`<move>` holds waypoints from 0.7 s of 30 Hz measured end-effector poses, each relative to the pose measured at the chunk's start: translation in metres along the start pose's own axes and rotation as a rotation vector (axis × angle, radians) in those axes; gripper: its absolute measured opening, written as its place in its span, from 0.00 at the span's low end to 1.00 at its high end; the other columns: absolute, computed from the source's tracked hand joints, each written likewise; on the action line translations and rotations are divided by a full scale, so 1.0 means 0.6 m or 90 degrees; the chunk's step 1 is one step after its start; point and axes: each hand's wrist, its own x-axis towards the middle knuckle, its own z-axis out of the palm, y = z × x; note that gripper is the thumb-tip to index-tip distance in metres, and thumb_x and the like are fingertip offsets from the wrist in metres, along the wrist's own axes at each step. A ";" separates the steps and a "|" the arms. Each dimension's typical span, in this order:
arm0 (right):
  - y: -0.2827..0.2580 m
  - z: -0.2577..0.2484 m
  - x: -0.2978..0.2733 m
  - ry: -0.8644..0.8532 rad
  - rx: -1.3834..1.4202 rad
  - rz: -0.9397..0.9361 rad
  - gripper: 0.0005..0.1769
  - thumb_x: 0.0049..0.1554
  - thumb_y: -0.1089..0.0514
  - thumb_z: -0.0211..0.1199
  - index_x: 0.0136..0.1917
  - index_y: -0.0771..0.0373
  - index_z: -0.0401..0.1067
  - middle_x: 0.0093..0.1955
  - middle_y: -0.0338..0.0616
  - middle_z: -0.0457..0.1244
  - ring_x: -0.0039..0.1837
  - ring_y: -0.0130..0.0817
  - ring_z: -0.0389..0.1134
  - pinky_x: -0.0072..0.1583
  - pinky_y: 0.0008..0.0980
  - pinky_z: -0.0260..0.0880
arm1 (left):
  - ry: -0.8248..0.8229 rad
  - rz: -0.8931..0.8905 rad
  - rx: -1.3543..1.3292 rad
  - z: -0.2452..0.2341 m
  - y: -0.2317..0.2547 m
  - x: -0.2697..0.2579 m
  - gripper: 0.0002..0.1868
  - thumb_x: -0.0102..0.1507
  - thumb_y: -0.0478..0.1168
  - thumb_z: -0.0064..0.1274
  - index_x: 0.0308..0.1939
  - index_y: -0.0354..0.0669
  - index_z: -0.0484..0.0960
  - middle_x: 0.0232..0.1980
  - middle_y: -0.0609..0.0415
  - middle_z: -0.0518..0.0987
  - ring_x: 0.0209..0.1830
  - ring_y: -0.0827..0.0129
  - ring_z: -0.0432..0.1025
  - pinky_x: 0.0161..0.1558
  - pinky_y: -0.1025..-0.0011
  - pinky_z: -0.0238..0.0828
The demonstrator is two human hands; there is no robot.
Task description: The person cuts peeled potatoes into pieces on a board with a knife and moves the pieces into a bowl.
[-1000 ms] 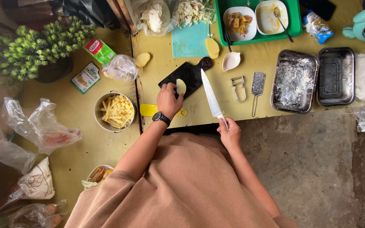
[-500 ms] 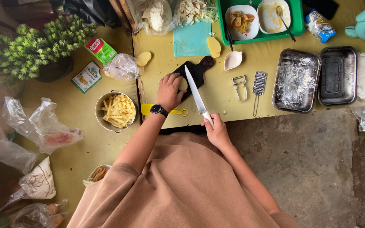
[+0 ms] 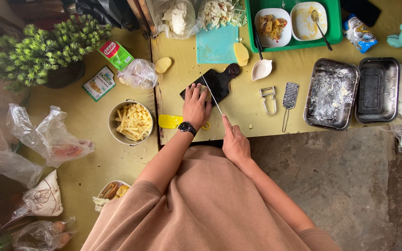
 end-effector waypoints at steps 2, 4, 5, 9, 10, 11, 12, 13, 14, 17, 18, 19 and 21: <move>-0.001 0.000 0.005 0.014 -0.004 -0.026 0.41 0.59 0.65 0.54 0.83 0.55 0.48 0.47 0.60 0.63 0.41 0.54 0.70 0.43 0.47 0.73 | 0.001 -0.010 0.005 0.003 0.000 0.001 0.25 0.62 0.40 0.56 0.63 0.37 0.76 0.67 0.37 0.72 0.70 0.39 0.63 0.74 0.46 0.53; 0.001 -0.001 0.007 0.009 -0.013 -0.027 0.42 0.58 0.65 0.54 0.83 0.54 0.47 0.47 0.60 0.62 0.40 0.54 0.70 0.42 0.47 0.73 | -0.006 -0.016 0.008 0.005 0.002 0.002 0.25 0.62 0.40 0.55 0.63 0.37 0.76 0.67 0.38 0.72 0.70 0.39 0.63 0.74 0.46 0.53; 0.002 0.001 0.007 -0.004 -0.019 -0.018 0.41 0.59 0.65 0.54 0.83 0.54 0.48 0.47 0.60 0.62 0.39 0.54 0.70 0.42 0.48 0.73 | -0.011 -0.017 0.011 0.005 0.001 0.001 0.25 0.62 0.41 0.55 0.63 0.37 0.76 0.67 0.38 0.72 0.70 0.39 0.63 0.74 0.46 0.53; 0.008 0.005 0.012 -0.044 -0.043 0.001 0.41 0.59 0.64 0.54 0.83 0.53 0.47 0.47 0.60 0.62 0.38 0.56 0.70 0.42 0.49 0.74 | -0.025 -0.014 0.013 0.002 -0.002 0.003 0.26 0.62 0.41 0.55 0.63 0.36 0.76 0.67 0.39 0.73 0.69 0.40 0.64 0.73 0.47 0.54; 0.011 0.007 0.016 -0.037 -0.038 -0.008 0.41 0.59 0.64 0.54 0.83 0.53 0.47 0.48 0.61 0.62 0.38 0.56 0.70 0.42 0.49 0.74 | -0.024 -0.012 0.014 0.001 -0.002 0.004 0.25 0.62 0.41 0.55 0.63 0.37 0.77 0.67 0.38 0.73 0.69 0.40 0.64 0.73 0.47 0.54; 0.013 0.009 0.022 -0.030 -0.032 -0.018 0.42 0.58 0.64 0.54 0.83 0.53 0.47 0.49 0.62 0.62 0.38 0.57 0.70 0.41 0.49 0.74 | -0.023 -0.010 0.014 0.000 -0.003 0.006 0.25 0.61 0.42 0.56 0.62 0.37 0.77 0.66 0.38 0.73 0.69 0.41 0.64 0.73 0.47 0.54; 0.014 0.011 0.028 -0.022 -0.026 -0.027 0.42 0.58 0.64 0.55 0.83 0.53 0.47 0.49 0.63 0.62 0.38 0.58 0.70 0.41 0.49 0.74 | -0.021 -0.008 0.015 -0.001 -0.004 0.007 0.25 0.61 0.42 0.56 0.62 0.37 0.78 0.66 0.38 0.73 0.69 0.41 0.64 0.73 0.47 0.54; 0.015 0.015 0.031 -0.033 -0.031 -0.021 0.42 0.59 0.64 0.54 0.83 0.53 0.46 0.49 0.62 0.62 0.38 0.58 0.70 0.41 0.49 0.73 | -0.027 -0.014 0.013 -0.002 -0.003 0.004 0.25 0.62 0.42 0.56 0.62 0.37 0.78 0.67 0.38 0.73 0.69 0.41 0.64 0.73 0.48 0.54; 0.016 0.020 0.038 -0.044 -0.035 -0.015 0.41 0.59 0.64 0.54 0.83 0.53 0.45 0.49 0.62 0.62 0.38 0.58 0.70 0.41 0.49 0.73 | -0.033 -0.019 0.011 -0.003 -0.002 0.000 0.25 0.63 0.42 0.55 0.62 0.37 0.77 0.67 0.39 0.73 0.70 0.41 0.64 0.73 0.49 0.55; 0.014 0.032 0.056 -0.059 -0.111 -0.004 0.45 0.57 0.66 0.54 0.84 0.52 0.44 0.48 0.61 0.62 0.39 0.55 0.70 0.41 0.48 0.74 | -0.037 -0.017 0.016 -0.003 -0.004 0.005 0.22 0.64 0.42 0.55 0.61 0.37 0.78 0.68 0.39 0.73 0.71 0.42 0.64 0.74 0.49 0.55; 0.015 0.033 0.061 -0.062 -0.146 -0.002 0.46 0.56 0.68 0.54 0.84 0.51 0.44 0.47 0.62 0.61 0.39 0.53 0.70 0.41 0.48 0.74 | -0.037 -0.016 0.020 -0.003 -0.005 0.008 0.22 0.65 0.43 0.55 0.60 0.38 0.78 0.68 0.39 0.73 0.71 0.42 0.64 0.74 0.49 0.55; 0.014 0.035 0.057 -0.047 -0.137 0.006 0.46 0.56 0.67 0.54 0.84 0.51 0.45 0.47 0.61 0.62 0.39 0.53 0.70 0.41 0.48 0.74 | -0.038 -0.014 0.017 -0.003 -0.006 0.006 0.22 0.64 0.43 0.55 0.61 0.37 0.78 0.68 0.38 0.73 0.71 0.42 0.63 0.74 0.49 0.55; 0.017 0.035 0.045 -0.015 -0.120 0.022 0.44 0.57 0.66 0.56 0.83 0.52 0.47 0.46 0.61 0.62 0.39 0.54 0.69 0.42 0.48 0.73 | -0.040 -0.009 0.010 -0.003 -0.009 0.002 0.24 0.64 0.43 0.55 0.62 0.36 0.77 0.67 0.37 0.72 0.70 0.41 0.63 0.73 0.48 0.55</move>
